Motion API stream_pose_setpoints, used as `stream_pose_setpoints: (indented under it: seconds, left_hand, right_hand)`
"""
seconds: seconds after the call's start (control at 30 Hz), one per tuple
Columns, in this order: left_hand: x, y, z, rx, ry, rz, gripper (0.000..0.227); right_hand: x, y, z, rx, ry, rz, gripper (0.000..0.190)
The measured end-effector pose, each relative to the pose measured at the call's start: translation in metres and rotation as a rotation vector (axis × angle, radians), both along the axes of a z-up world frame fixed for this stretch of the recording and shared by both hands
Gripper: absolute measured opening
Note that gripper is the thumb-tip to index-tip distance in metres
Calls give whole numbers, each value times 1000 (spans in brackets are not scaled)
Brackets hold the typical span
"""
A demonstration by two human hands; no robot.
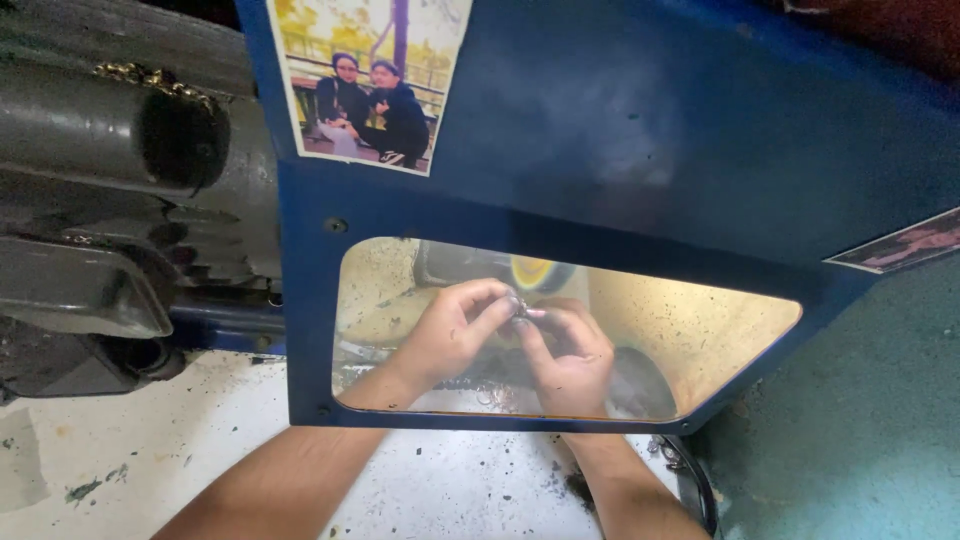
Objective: The person holds a small metal ring against a rotating polishing wheel inside a blue machine with a clear window. They rotate the ring with both hands to polish different sides, then briefly inspect it before continuing the process.
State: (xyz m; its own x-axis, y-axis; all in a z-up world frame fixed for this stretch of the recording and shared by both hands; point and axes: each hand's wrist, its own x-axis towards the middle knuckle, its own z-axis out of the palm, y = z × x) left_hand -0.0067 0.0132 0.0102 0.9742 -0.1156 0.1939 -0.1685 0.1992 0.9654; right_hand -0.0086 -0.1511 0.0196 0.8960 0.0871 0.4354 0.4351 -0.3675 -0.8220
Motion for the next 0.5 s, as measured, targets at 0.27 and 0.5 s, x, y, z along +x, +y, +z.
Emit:
stream_pose_setpoints:
  seconds: [0.27, 0.5]
  left_hand:
    - [7, -13, -16, -132, 160, -12, 27]
    - [8, -17, -25, -230, 207, 30, 23]
  right_hand:
    - [0, 18, 9, 87, 268, -117, 17]
    - [4, 21, 4, 80, 365, -205, 28]
